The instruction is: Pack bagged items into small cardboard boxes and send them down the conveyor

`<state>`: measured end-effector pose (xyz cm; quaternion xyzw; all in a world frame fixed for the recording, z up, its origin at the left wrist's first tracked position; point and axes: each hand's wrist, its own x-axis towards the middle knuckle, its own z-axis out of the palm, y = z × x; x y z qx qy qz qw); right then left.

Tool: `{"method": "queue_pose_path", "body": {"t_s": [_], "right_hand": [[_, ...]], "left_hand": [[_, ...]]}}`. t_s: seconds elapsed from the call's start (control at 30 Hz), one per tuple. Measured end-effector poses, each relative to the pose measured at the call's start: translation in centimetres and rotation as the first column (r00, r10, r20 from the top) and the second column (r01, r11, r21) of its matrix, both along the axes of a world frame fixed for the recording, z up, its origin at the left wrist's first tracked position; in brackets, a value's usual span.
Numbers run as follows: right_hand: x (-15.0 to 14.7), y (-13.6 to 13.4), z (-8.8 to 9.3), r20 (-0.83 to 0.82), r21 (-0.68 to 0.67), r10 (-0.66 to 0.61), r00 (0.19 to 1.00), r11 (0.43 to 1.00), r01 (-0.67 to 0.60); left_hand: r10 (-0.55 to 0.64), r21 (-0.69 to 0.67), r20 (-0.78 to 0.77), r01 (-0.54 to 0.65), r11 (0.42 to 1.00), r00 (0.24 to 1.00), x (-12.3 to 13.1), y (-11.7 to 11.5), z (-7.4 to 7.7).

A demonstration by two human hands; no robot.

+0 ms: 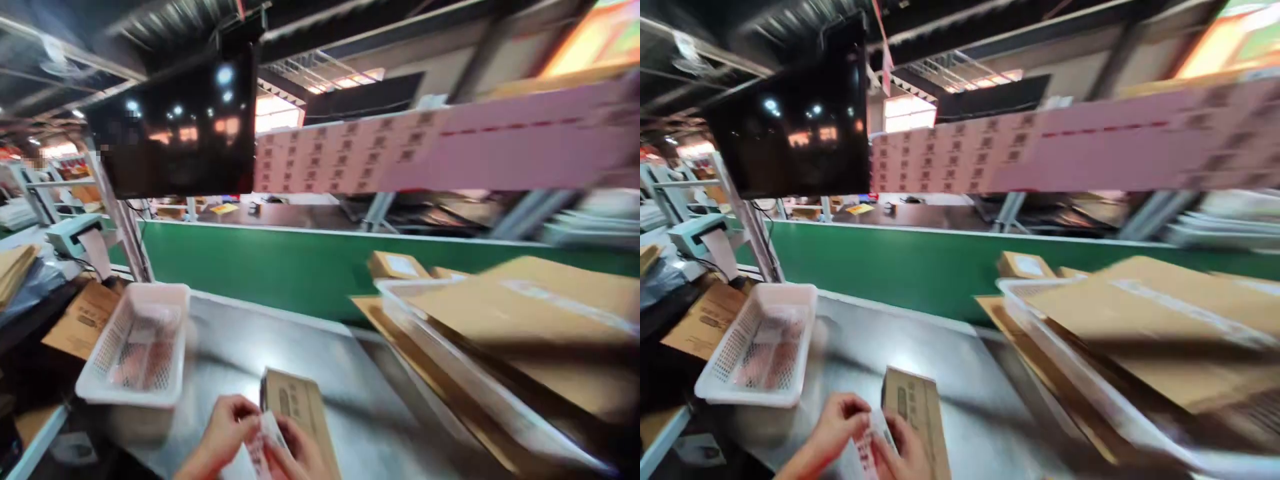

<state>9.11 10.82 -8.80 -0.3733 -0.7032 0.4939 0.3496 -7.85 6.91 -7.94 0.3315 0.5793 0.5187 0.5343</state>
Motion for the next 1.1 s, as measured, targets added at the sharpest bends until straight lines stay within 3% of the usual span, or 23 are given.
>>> {"method": "queue_pose_path", "body": {"t_s": [0.07, 0.17, 0.33, 0.5, 0.73, 1.1], "right_hand": [[0.5, -1.3, 0.7, -0.078, -0.155, -0.051, 0.996, 0.987, 0.038], [0.3, -1.9, 1.7, -0.052, -0.152, -0.16, 0.986, 0.977, 0.15], [0.6, -2.7, 2.5, 0.02, 0.076, -0.14, 0.99, 0.987, 0.138], [1.3, -3.0, 2.4, 0.075, 0.348, -0.15, 0.986, 0.93, 0.115], [1.8, -2.7, 2.3, 0.11, 0.512, -0.137, 0.984, 0.857, 0.062], [2.4, -2.5, 2.0, 0.223, 0.712, -0.159, 0.962, 0.701, -0.049]], "left_hand": [[-0.031, 0.014, -0.046, 0.032, 0.999, 0.998, 0.2, -0.8, 0.0], [-0.08, 0.039, -0.088, 0.084, 0.996, 0.993, 0.2, -1.3, 0.2], [-0.157, 0.05, -0.137, 0.165, 0.985, 0.978, 0.7, -1.4, 1.0], [-0.163, 0.068, -0.167, 0.176, 0.982, 0.972, 0.9, -1.1, 1.1], [-0.185, 0.06, -0.178, 0.199, 0.978, 0.966, 1.4, -1.3, 0.5], [-0.205, 0.058, -0.453, 0.258, 0.964, 0.868, 1.1, -1.8, 1.4]]}}
